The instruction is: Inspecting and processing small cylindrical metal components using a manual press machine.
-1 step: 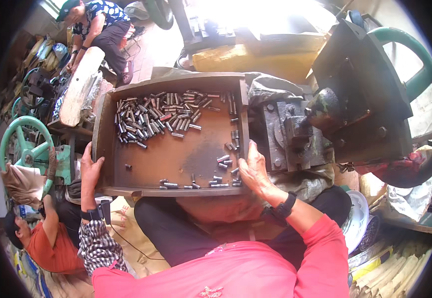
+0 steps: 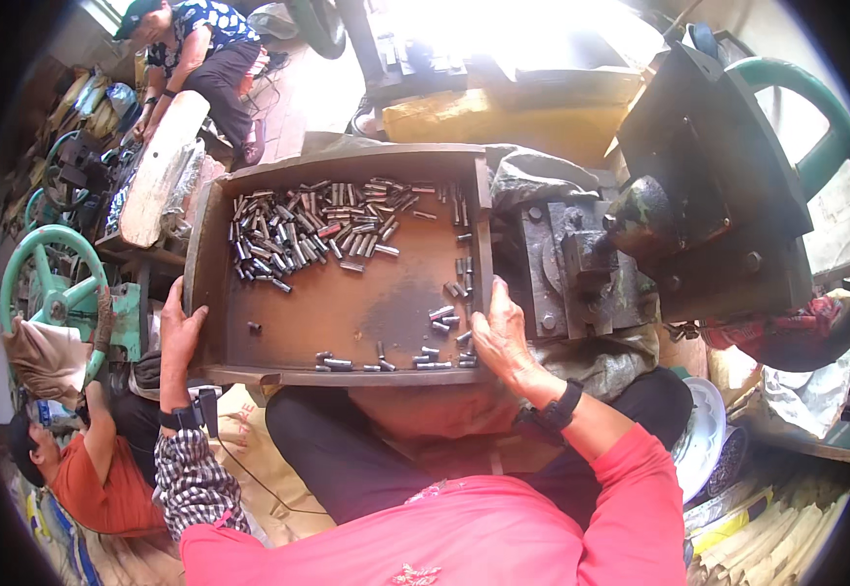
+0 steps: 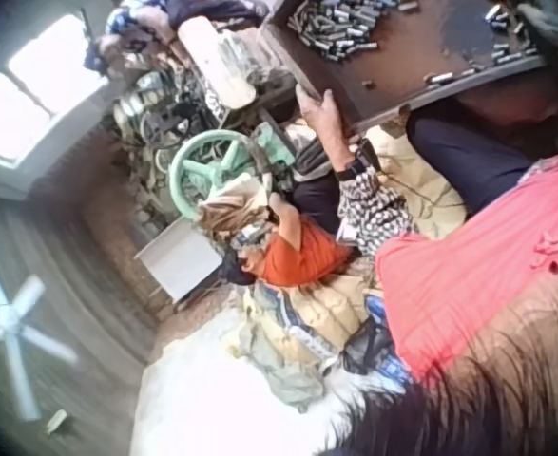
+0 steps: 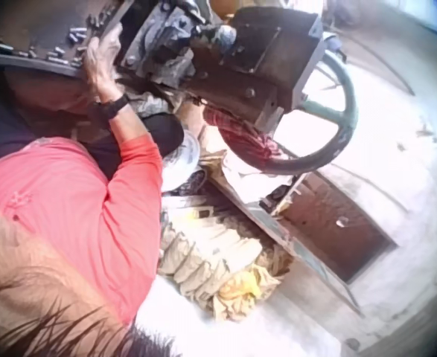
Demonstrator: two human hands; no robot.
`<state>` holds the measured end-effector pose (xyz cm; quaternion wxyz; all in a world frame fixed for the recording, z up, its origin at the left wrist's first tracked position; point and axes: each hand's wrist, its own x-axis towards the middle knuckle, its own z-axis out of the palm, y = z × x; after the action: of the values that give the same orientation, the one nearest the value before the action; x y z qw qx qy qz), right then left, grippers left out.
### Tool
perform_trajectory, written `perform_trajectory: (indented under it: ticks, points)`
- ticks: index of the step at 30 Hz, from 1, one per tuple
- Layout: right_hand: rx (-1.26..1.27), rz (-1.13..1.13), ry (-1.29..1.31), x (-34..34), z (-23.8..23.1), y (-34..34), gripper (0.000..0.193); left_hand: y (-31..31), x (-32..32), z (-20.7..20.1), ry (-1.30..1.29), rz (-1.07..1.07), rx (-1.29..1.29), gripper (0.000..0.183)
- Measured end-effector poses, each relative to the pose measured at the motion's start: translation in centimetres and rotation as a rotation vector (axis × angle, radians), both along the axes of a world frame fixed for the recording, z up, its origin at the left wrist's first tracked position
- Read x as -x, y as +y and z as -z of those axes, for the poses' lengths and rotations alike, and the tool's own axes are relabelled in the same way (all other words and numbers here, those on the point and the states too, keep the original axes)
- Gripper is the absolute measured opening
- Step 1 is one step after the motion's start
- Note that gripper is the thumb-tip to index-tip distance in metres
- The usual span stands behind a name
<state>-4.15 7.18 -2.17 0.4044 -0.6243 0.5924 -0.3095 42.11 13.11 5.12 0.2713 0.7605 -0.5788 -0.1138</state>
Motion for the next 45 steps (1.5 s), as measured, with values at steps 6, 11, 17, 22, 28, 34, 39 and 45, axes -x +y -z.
perform_trajectory:
  ticks: [6, 11, 17, 22, 28, 34, 39, 45]
  points:
    - [0.143, 0.042, 0.082, 0.0, 1.8, 0.1, 0.046, -0.1, 0.7, -0.6, -0.023, -0.021, -0.006, 0.058]
    - [0.242, 0.051, 0.168, -0.2, 3.0, 0.1, 0.048, 0.3, 1.3, -0.7, -0.265, -0.056, -0.031, 0.061]
    - [0.084, -0.14, 0.314, 1.5, 0.4, -0.3, 0.06, -0.6, 11.6, -1.6, -0.439, 0.058, 0.232, 0.06]
    - [0.541, -0.289, 0.583, 2.1, -3.8, -1.1, 0.041, -0.4, 21.0, 1.5, -0.139, 0.478, -0.188, 0.03]
    - [0.715, -0.616, 0.816, -1.6, -3.5, -7.0, 0.018, -2.3, 26.3, 3.7, -0.085, 0.72, -0.239, 0.028]
    - [0.696, -0.899, 0.868, -3.4, -2.1, -8.6, 0.01, -3.6, 27.4, 5.7, -0.072, 0.724, -0.233, 0.027]
    - [0.536, -0.925, 0.859, -3.7, -1.1, -8.8, 0.017, -4.1, 27.9, 6.7, -0.144, 0.737, -0.214, 0.022]
    - [0.52, -0.817, 0.666, -3.6, -0.4, -8.4, 0.015, -4.3, 28.6, 7.2, -0.183, 0.755, -0.169, 0.021]
